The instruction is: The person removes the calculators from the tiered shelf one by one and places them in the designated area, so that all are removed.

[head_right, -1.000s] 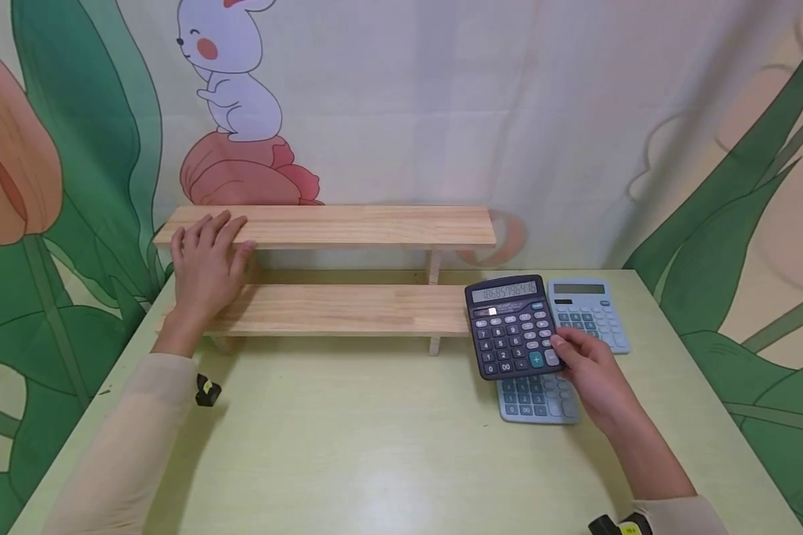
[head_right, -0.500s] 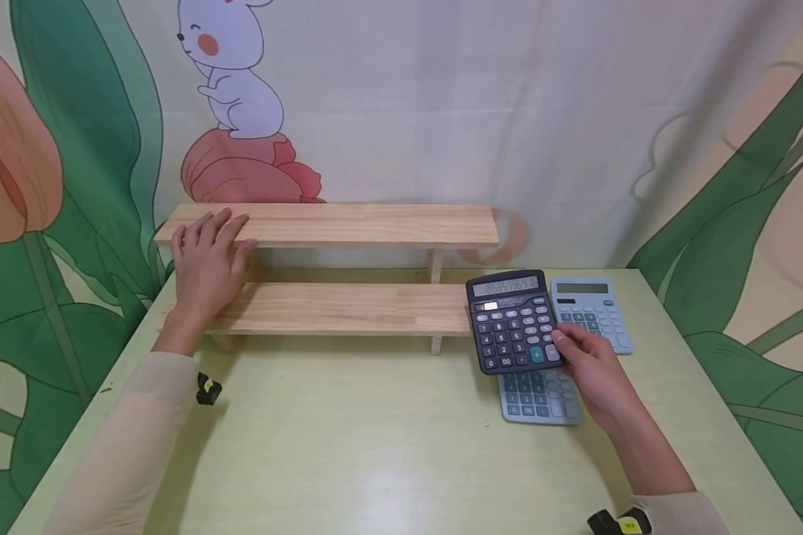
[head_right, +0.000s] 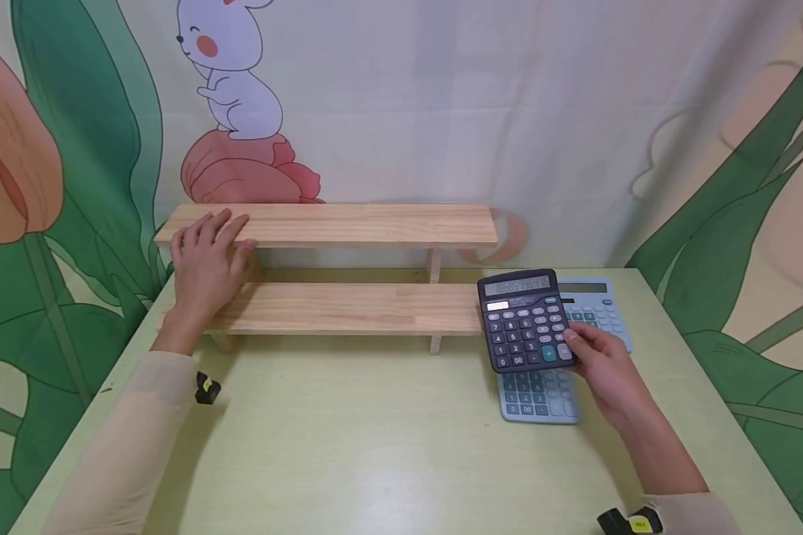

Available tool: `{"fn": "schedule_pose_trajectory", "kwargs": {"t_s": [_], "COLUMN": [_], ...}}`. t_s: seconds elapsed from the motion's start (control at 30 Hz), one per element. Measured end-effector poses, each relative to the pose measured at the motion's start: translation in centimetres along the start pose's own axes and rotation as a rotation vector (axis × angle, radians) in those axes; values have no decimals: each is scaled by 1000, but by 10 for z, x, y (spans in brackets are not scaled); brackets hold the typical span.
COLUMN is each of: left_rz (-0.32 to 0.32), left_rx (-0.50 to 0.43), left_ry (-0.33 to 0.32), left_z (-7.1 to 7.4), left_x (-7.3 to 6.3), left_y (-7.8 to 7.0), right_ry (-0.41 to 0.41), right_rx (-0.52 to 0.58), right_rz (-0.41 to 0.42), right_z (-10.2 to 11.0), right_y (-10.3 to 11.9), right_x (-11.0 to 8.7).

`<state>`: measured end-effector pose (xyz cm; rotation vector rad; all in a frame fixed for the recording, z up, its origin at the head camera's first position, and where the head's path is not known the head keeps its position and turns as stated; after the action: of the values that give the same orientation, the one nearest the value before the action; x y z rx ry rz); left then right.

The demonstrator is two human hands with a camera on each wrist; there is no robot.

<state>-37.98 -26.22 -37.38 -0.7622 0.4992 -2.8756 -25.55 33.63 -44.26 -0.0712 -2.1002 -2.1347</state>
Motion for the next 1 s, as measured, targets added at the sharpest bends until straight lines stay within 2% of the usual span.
{"fn": "schedule_pose_trajectory", "kwargs": {"t_s": [0.2, 0.4, 0.7, 1.0], "left_rz": [3, 7, 6, 0], "left_rx": [0, 0, -3, -9], "left_ry": [4, 7, 5, 0], "left_z": [0, 0, 0, 0], "left_x": [0, 0, -1, -1], "left_y": [-1, -1, 0, -1], "right_ry": [11, 2, -22, -85], "right_rx": [-65, -78, -63, 44], "right_rz": [-26, -35, -36, 18], "right_z": [10, 21, 40, 71], "right_y": [-7, -12, -16, -18], "right_x": [-4, -9, -16, -22]}}
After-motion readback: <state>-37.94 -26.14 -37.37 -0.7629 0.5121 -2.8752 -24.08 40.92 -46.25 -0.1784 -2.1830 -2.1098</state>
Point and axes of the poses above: each hand's wrist, its own x-axis towards the middle knuckle, its own z-axis out of the back of the hand, y = z × x, the point moved 7 cm from there along x, towards the middle knuckle, and after that the axes turned 15 degrees about z, right-handed, at the moved point
